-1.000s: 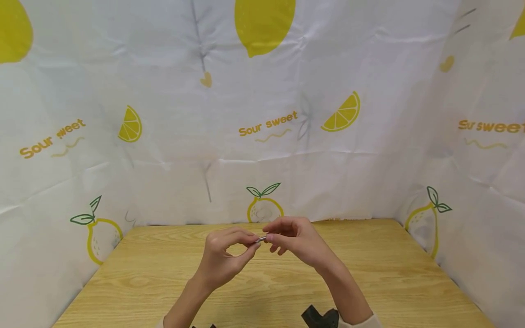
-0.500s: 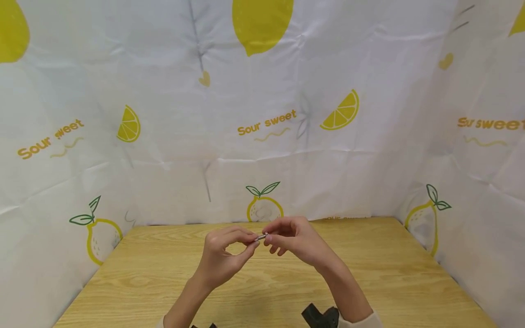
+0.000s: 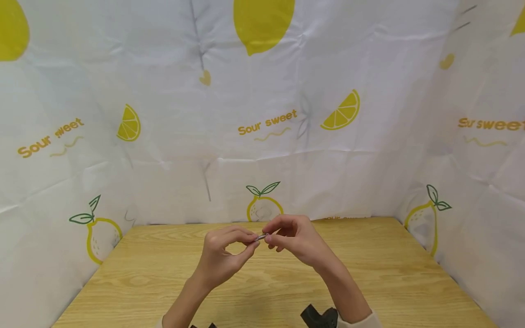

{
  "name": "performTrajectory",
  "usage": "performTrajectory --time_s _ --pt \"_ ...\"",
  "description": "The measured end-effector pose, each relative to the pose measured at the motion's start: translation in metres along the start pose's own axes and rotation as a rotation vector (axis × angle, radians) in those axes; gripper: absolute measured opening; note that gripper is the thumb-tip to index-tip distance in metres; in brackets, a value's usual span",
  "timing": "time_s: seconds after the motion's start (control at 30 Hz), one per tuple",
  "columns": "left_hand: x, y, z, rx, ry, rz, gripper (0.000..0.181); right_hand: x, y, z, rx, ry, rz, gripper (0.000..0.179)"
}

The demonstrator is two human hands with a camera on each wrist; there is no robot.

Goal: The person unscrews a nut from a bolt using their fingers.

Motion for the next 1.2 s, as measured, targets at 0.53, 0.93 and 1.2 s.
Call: performTrajectory --time_s 0.53,0.93,1.2 --pt "0.0011 0.0005 -0.0007 -0.003 0.002 -0.019 0.002 -0.0014 -0.0012 0.0041 0.084 -0.035 -0.02 0.025" --pt "0.0011 0.0004 -0.0013 -0.009 0.016 -0.019 0.014 -0.0018 -0.0021 0.006 0.122 -0.005 -0.029 0.034" --pt "0.0032 -0.0005 -0.0018 0.002 -0.001 -0.03 0.006 -0.002 -0.0029 0.0011 0.101 -0.001 -0.028 0.031"
Point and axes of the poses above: each hand's wrist, its own y-axis towards the middle knuckle, its own x-axis out of the palm, z = x × y, the point moved 10 cm from there along y, towards the middle knuckle, and after that the axes turned 14 degrees about -z, right-handed, at the moved point
